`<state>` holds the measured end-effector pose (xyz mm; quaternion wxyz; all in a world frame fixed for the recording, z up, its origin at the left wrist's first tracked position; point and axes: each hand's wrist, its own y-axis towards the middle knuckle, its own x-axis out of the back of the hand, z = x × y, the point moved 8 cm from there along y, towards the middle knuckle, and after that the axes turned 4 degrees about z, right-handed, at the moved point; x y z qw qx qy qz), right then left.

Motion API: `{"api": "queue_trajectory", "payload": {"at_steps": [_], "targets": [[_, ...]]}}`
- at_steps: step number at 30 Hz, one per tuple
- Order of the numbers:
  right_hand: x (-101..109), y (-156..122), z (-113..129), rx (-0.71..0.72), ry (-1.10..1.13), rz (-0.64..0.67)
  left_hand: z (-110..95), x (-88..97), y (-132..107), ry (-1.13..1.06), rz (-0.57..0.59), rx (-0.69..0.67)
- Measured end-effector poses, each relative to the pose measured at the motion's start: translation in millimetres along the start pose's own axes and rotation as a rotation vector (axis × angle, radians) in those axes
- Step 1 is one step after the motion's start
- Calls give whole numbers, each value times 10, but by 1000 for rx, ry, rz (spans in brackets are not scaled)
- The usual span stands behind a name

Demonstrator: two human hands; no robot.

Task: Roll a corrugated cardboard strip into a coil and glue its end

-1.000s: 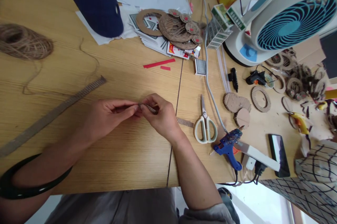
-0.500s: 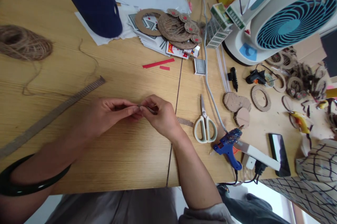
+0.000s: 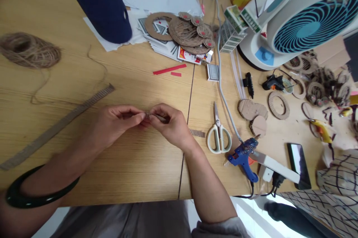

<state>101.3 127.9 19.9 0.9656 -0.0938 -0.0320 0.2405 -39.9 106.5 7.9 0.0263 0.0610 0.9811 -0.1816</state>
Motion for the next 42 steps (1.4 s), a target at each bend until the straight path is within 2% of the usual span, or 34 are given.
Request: {"api": "queue_trajectory", "payload": {"at_steps": [8, 13, 18, 26, 34, 42], "targets": [[-8, 4, -70, -47, 111, 1, -67, -13, -19, 6, 0, 17], [26, 1, -43, -27, 77, -55, -1, -40, 6, -28, 66, 3], [17, 0, -12, 7, 48, -55, 28, -33, 10, -38, 67, -6], [16, 23, -61, 11, 46, -73, -73, -41, -41, 78, 37, -117], [14, 26, -61, -9, 33, -63, -84, -40, -43, 137, 46, -157], [-23, 14, -88, -68, 124, -49, -209, -36, -90, 340, -35, -281]]}}
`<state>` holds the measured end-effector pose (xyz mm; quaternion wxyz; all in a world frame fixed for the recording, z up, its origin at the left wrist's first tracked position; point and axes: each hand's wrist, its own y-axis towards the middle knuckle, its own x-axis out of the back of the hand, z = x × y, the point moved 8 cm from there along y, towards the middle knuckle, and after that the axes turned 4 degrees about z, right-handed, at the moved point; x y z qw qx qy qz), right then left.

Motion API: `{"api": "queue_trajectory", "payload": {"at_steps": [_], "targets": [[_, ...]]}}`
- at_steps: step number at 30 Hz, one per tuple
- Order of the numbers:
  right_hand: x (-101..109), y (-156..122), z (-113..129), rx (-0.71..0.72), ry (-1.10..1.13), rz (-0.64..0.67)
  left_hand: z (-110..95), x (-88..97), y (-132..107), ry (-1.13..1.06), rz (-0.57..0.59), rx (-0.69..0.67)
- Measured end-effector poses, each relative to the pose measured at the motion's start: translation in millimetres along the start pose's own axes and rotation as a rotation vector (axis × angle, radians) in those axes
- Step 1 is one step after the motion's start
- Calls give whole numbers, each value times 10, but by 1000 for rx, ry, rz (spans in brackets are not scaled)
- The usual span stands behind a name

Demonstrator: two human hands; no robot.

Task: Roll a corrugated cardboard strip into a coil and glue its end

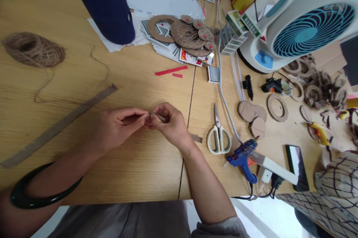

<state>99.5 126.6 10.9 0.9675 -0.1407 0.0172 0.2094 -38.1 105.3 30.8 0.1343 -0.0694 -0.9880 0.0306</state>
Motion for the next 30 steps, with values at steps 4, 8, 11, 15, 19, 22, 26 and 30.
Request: {"api": "queue_trajectory", "payload": {"at_steps": [4, 8, 11, 15, 19, 22, 26, 30], "targets": [[-3, -1, 7, -1, 45, 6, -76, 10, -9, 69, -26, -73], [14, 14, -18, -8, 71, -2, -87, -2, -25, 88, -17, -93], [28, 23, -35, -18, 83, -6, -35, -13, -27, 52, -8, -53], [9, 20, -71, -63, 170, 37, 7, -11, -15, 7, -19, -21], [25, 17, -82, -70, 185, 39, 33, -25, -3, -67, 10, 18], [25, 23, -56, -34, 164, 59, 62, -31, 2, -126, 31, 52], [38, 24, -26, -25, 116, 60, 127, -36, 8, -212, 41, 127], [65, 10, 47, 11, 38, 33, 158, -56, 9, -262, 55, 184]]}}
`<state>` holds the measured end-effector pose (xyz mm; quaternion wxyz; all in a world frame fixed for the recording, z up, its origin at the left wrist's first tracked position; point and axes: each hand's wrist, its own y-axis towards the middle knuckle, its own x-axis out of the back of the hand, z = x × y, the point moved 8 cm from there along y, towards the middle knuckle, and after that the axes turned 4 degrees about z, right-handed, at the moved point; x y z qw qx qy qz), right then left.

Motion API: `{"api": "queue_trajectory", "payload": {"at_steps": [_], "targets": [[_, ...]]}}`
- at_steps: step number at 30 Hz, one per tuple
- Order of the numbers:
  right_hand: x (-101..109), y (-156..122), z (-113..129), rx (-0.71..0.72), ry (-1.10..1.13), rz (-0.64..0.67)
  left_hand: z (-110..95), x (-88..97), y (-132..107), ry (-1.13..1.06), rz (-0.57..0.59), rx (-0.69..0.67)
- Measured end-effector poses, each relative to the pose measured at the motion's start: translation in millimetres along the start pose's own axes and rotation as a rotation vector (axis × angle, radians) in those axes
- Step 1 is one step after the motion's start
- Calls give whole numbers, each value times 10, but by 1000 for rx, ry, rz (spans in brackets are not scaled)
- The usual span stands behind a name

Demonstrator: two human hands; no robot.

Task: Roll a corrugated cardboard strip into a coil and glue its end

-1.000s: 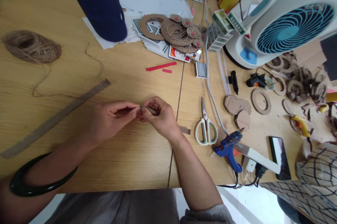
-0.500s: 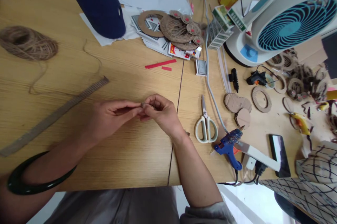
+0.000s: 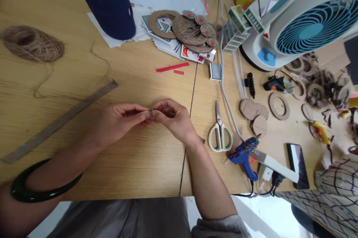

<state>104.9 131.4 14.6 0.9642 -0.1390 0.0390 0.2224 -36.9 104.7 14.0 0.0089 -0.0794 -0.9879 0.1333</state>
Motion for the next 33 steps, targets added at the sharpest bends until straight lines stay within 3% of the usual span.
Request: {"api": "queue_trajectory", "payload": {"at_steps": [6, 14, 21, 28, 33], "targets": [[20, -14, 56, 45, -48, -19, 20, -21, 7, 29, 37, -25], [11, -1, -1, 17, 71, -23, 18, -48, 0, 73, 51, -92], [65, -7, -21, -27, 149, -52, 75, -160, 1, -200, 142, 52], [38, -9, -20, -49, 161, 19, 104, -149, 6, -189, 141, 109], [47, -16, 12, -44, 105, 10, 103, -93, 23, -239, 78, 105]]}}
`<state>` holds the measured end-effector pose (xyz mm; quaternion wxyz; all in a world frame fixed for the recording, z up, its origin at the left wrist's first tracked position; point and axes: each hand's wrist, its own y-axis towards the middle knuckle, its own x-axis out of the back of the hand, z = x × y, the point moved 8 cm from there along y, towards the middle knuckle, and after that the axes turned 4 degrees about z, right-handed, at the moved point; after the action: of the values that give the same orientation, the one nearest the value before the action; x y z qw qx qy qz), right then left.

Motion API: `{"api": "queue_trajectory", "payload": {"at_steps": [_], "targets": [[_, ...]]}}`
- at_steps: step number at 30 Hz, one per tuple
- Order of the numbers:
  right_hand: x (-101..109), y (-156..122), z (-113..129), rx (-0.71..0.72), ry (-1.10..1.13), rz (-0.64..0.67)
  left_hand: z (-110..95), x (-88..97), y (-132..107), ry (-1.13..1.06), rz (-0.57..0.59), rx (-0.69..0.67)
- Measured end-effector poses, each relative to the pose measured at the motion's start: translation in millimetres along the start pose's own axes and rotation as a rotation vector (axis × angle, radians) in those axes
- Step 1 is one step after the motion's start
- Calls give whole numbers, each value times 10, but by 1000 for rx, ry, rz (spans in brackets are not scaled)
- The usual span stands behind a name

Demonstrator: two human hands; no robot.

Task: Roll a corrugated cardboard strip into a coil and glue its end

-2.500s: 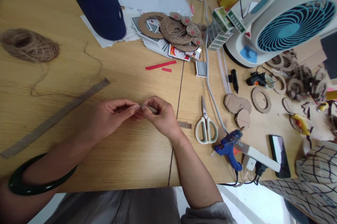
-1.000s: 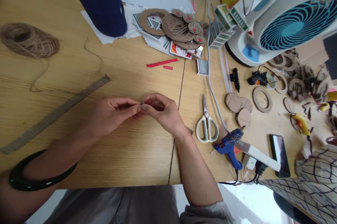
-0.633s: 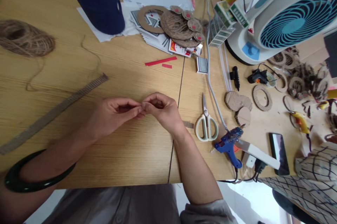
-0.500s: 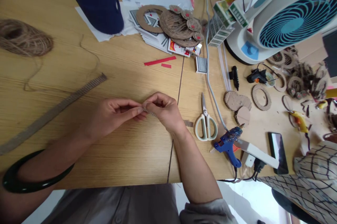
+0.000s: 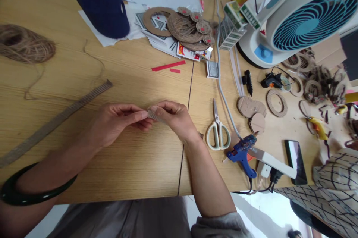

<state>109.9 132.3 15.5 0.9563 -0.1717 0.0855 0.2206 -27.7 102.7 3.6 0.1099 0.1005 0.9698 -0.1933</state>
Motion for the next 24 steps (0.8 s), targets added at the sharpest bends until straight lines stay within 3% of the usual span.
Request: {"api": "queue_trajectory", "payload": {"at_steps": [7, 24], "targets": [[-12, -8, 44, 38, -120, -36, -71, 53, -18, 5, -77, -44], [-73, 2, -11, 18, -125, -23, 8, 53, -2, -7, -32, -10]]}}
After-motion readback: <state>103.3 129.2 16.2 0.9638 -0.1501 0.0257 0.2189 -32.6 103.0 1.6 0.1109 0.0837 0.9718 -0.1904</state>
